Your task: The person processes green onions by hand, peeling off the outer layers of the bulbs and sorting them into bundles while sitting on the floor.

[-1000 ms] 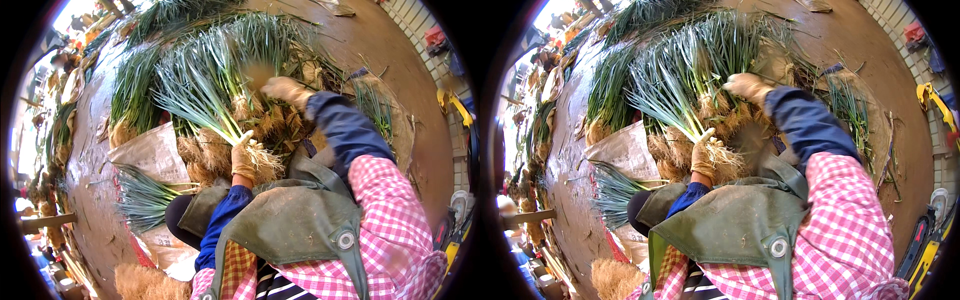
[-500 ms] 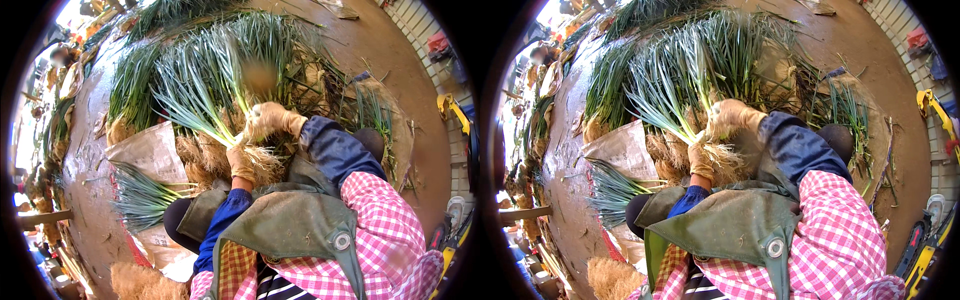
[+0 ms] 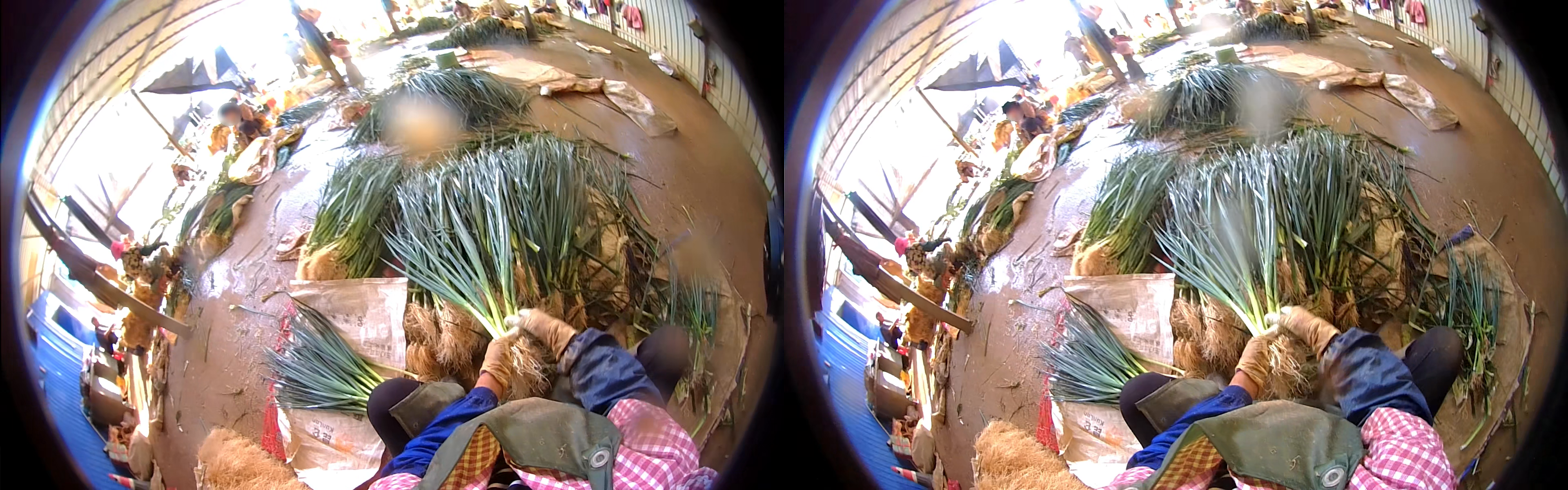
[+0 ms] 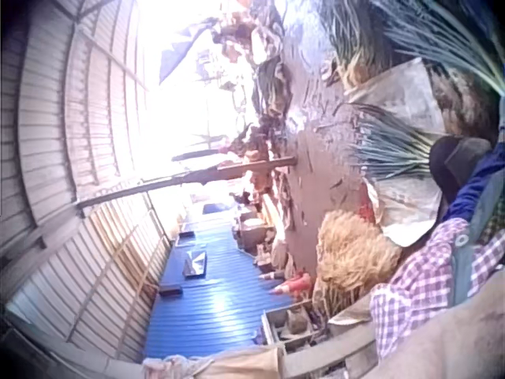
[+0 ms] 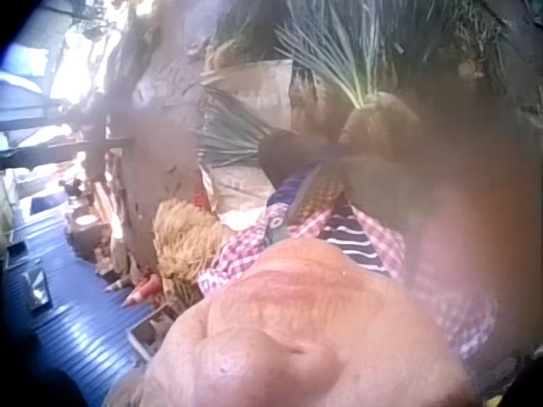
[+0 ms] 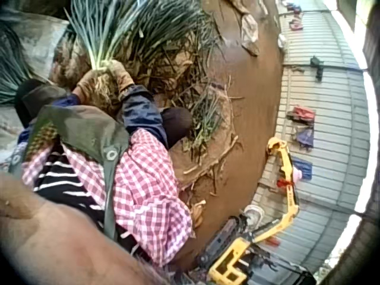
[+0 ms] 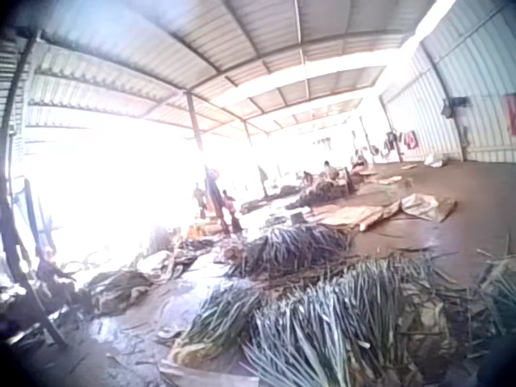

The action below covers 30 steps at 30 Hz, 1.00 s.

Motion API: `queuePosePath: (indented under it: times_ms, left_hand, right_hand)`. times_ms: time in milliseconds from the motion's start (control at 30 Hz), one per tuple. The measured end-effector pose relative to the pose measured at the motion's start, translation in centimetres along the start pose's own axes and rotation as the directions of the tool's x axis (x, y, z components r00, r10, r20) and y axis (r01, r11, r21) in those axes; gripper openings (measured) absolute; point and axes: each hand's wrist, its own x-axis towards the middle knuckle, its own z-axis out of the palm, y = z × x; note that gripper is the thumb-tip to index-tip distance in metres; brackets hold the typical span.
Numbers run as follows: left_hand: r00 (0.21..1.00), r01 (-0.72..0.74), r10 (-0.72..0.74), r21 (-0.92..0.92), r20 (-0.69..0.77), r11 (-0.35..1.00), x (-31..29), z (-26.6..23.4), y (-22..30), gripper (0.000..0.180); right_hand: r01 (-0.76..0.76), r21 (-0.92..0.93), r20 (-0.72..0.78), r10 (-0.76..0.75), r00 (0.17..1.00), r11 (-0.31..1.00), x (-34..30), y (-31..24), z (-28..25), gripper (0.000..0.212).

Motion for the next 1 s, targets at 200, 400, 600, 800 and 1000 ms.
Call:
queuePosePath:
  times_ms: [200,400,600,800,1000]
  left_hand:
    - [0.997,0.004,-0.003,0.015,-0.083,1.000,-1.9,1.2,-0.1,0.008]
    - [0.999,0.004,0.000,-0.069,0.049,0.998,-7.8,6.3,2.9,0.017]
    - [0.999,-0.028,0.027,0.029,0.032,0.999,-4.0,2.2,3.3,0.018]
    - [1.000,-0.017,0.014,-0.092,-0.027,0.996,-4.4,0.9,2.9,0.019]
    - [0.999,-0.034,0.028,-0.136,-0.046,0.990,-4.5,0.2,3.2,0.019]
  right_hand:
    - [-0.025,0.498,-0.247,0.169,0.954,0.867,0.4,3.1,1.9,0.027]
    - [-0.072,-0.085,-0.566,0.011,0.824,0.994,2.9,1.7,-3.2,0.029]
    - [-0.117,-0.727,-0.594,-0.534,0.601,0.677,3.3,-3.3,-9.8,0.031]
    - [-0.125,0.346,-0.030,0.144,0.989,0.930,1.0,-6.7,-3.2,0.047]
    - [-0.003,0.440,-0.031,0.018,0.999,0.898,5.6,-4.2,1.9,0.057]
